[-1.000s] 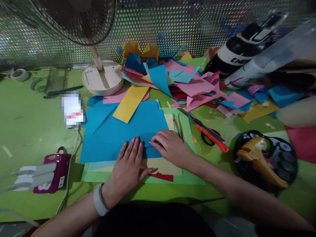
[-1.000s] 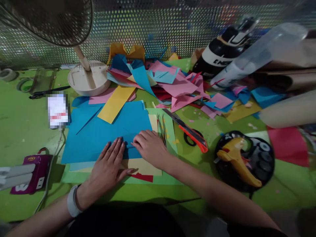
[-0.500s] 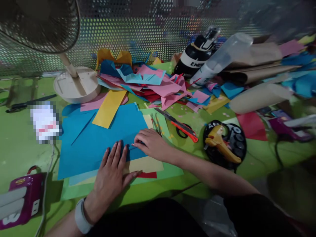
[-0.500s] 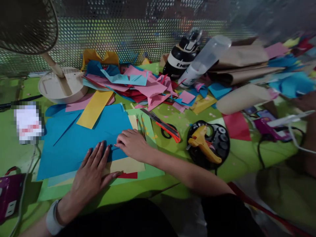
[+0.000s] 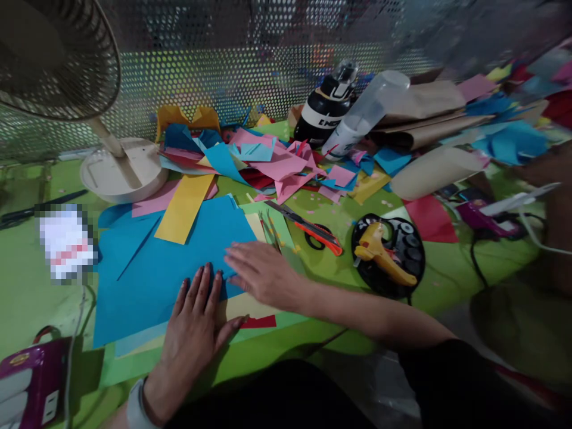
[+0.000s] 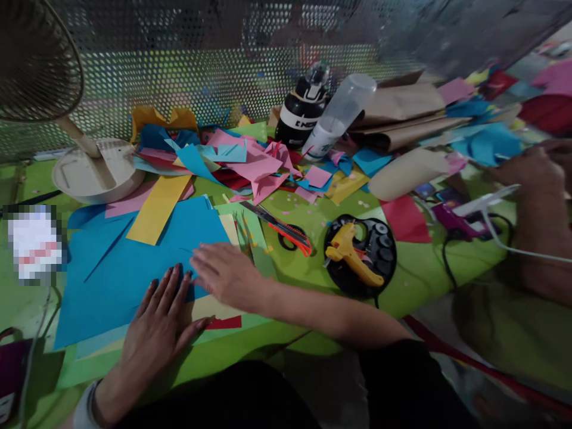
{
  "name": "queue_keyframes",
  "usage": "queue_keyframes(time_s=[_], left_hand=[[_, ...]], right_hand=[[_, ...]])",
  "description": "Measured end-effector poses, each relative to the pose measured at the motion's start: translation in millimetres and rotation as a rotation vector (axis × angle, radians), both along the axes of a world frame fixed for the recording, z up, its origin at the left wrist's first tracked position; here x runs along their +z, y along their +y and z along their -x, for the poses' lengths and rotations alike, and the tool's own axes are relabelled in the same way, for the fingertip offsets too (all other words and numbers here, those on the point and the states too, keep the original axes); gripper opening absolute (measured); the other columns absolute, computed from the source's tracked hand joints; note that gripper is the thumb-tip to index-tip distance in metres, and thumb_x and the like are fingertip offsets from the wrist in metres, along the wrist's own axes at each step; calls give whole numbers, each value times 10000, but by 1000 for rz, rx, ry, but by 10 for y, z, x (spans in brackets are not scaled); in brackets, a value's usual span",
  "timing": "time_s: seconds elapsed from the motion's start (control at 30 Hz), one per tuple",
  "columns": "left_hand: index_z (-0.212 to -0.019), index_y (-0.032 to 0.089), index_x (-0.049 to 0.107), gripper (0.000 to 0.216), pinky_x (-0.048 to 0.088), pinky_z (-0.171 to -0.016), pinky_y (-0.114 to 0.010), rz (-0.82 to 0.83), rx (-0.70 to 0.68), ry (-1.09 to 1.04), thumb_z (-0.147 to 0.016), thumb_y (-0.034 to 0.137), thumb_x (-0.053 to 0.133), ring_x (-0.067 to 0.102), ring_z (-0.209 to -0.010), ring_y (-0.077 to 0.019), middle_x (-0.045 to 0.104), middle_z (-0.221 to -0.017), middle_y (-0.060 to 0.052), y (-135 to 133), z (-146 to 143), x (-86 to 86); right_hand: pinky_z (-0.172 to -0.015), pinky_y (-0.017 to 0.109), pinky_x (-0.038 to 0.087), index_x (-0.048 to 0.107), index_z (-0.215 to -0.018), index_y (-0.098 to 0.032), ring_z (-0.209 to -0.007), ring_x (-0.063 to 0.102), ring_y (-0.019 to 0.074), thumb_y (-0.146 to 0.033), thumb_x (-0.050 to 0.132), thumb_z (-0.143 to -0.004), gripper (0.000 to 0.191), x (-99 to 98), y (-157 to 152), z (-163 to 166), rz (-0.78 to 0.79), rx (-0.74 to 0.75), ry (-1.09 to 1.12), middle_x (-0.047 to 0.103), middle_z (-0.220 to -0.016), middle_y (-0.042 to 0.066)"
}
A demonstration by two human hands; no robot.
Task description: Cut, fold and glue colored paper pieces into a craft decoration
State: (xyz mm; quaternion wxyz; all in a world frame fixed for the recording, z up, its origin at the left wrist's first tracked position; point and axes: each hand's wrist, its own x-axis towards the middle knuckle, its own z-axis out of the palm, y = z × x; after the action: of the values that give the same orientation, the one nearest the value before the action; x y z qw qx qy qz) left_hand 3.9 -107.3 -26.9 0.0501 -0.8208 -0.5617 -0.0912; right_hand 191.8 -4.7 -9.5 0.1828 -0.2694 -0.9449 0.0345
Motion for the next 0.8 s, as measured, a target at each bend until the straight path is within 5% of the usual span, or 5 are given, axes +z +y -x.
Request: queue_keyframes(time_s=[0.1, 0.23, 0.8], left_hand=[[-1433, 43, 332, 767, 286, -1085, -512, -9, -30, 20, -899, 592, 368, 331, -1377, -348, 371, -1478, -227, 3, 21, -11], [-1424, 19, 335, 803, 292, -1070, -522, -30, -55, 27, -890, 619, 340, 342, -1366, -366, 377, -1468, -247, 12, 39, -14], [-1477, 44, 223, 825, 272, -1083, -510, -42, -24, -7, -899, 623, 325, 350, -1365, -355, 363, -1477, -245, 4, 21, -32]], right_hand=[[-1129, 451, 288, 460, -1344, -29, -1389, 302, 274, -559, 350, -951, 670, -86, -211, 68, 42, 164, -38, 419, -1448, 194], [-1161, 486, 250, 415, -1368, 34, -1418, 231, 310, -671, 389, -874, 861, -225, -319, 85, 109, 137, -54, 372, -1457, 252], [-1161, 457, 252, 383, -1395, 39, -1417, 224, 324, -698, 380, -861, 911, -198, -341, -5, 86, 74, -79, 308, -1482, 253]])
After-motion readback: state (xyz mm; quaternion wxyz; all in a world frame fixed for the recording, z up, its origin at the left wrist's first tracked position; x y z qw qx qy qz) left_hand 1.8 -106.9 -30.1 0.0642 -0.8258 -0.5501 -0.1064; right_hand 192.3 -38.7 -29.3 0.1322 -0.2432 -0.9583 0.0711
